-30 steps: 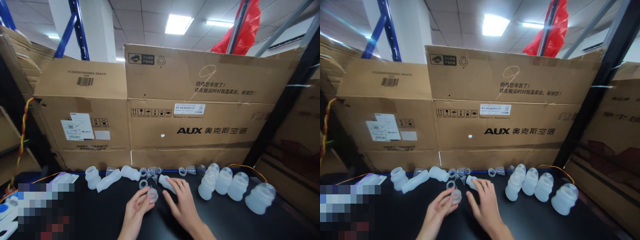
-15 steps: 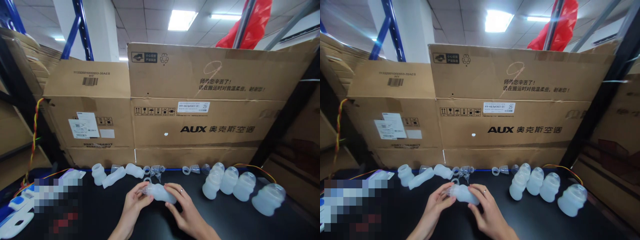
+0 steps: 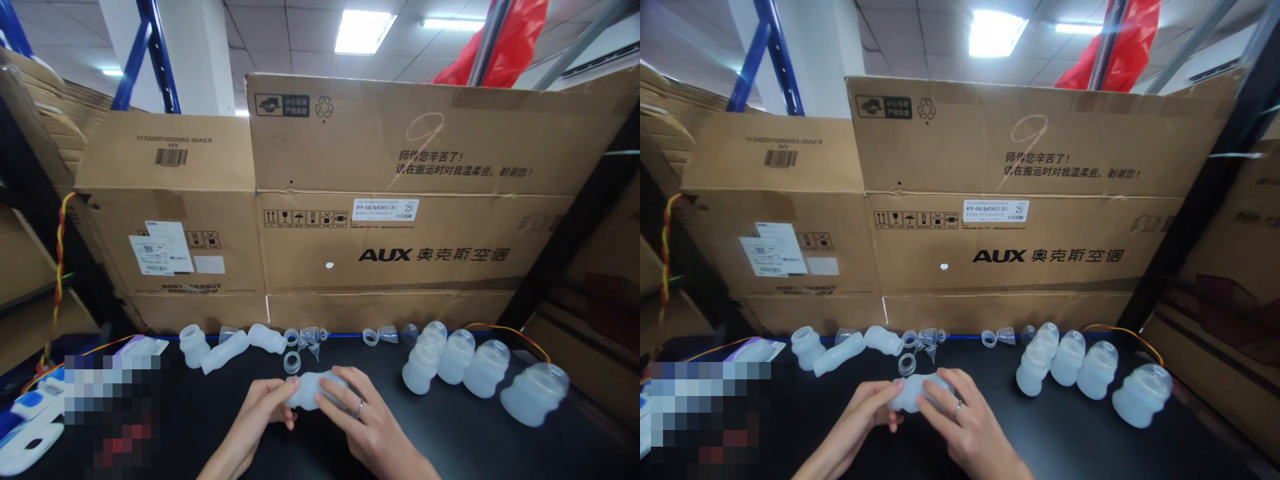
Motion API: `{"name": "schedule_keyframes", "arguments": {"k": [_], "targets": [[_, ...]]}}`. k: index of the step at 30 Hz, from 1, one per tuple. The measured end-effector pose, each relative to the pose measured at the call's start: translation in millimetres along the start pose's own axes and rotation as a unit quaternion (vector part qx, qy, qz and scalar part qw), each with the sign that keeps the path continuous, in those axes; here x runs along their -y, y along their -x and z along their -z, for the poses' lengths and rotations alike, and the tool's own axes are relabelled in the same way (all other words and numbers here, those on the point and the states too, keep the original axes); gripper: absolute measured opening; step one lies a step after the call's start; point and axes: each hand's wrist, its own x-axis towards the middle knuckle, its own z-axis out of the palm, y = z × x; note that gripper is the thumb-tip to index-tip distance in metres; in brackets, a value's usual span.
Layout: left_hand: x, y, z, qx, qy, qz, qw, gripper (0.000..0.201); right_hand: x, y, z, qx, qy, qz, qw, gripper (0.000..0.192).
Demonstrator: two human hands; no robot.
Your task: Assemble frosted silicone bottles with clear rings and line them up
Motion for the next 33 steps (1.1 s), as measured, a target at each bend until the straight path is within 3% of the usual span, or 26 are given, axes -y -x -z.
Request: {"name": "schedule_keyframes", "arguments": {"k": [2,4,6,8,10,13,16,18,20,22,24,26,31,33], "targets": [[1,-1,3.3,-0.011,-0.001,-0.025,1.0,0.038,3,4,-3,0.017,-0.077,-0.079,0.994,0.053],[3,0,7.1,-0.023,-0.007,-0.061,0.998,0.047,8,6,-10,0.029,-0.197,-0.224,0.954,0.043],[5,3,8.2,-0.022,0.001,-0.085,0.996,0.06,15,7,-19,0.022,-0.339,-0.391,0.856,0.046],[8,7,5.4,0.001,0.039,-0.102,0.994,0.069,23,6,-28,-0.004,-0.449,-0.495,0.744,0.062],[10,9,0.8,0.023,0.083,-0.125,0.988,0.079,29,7,-38,-0.028,-0.512,-0.522,0.682,0.069],[14,2,0.0,0.014,0.103,-0.184,0.977,0.098,33,16,-51,-0.059,-0.571,-0.506,0.643,0.066],[17,-12,11.2,-0.079,0.059,-0.23,0.968,0.107,29,22,-61,-0.06,-0.663,-0.491,0.562,0.067],[16,-18,19.5,-0.176,-0.018,-0.245,0.953,0.088,25,19,-63,-0.068,-0.705,-0.476,0.521,0.069],[14,-17,22.7,-0.223,-0.088,-0.244,0.94,0.061,22,14,-63,-0.08,-0.711,-0.458,0.528,0.069],[13,-12,19.4,-0.189,-0.095,-0.227,0.95,0.046,21,10,-60,-0.094,-0.669,-0.449,0.585,0.063],[13,-4,11.2,-0.124,-0.068,-0.208,0.968,0.045,22,8,-58,-0.109,-0.603,-0.445,0.653,0.054],[14,2,1.0,-0.098,-0.037,-0.201,0.974,0.048,23,8,-57,-0.11,-0.557,-0.441,0.695,0.051],[17,13,-19.1,-0.089,0.007,-0.224,0.97,0.071,22,15,-57,-0.103,-0.498,-0.419,0.753,0.053],[16,15,-22.2,-0.098,-0.015,-0.208,0.973,0.06,22,18,-58,-0.097,-0.495,-0.418,0.755,0.054]]}}
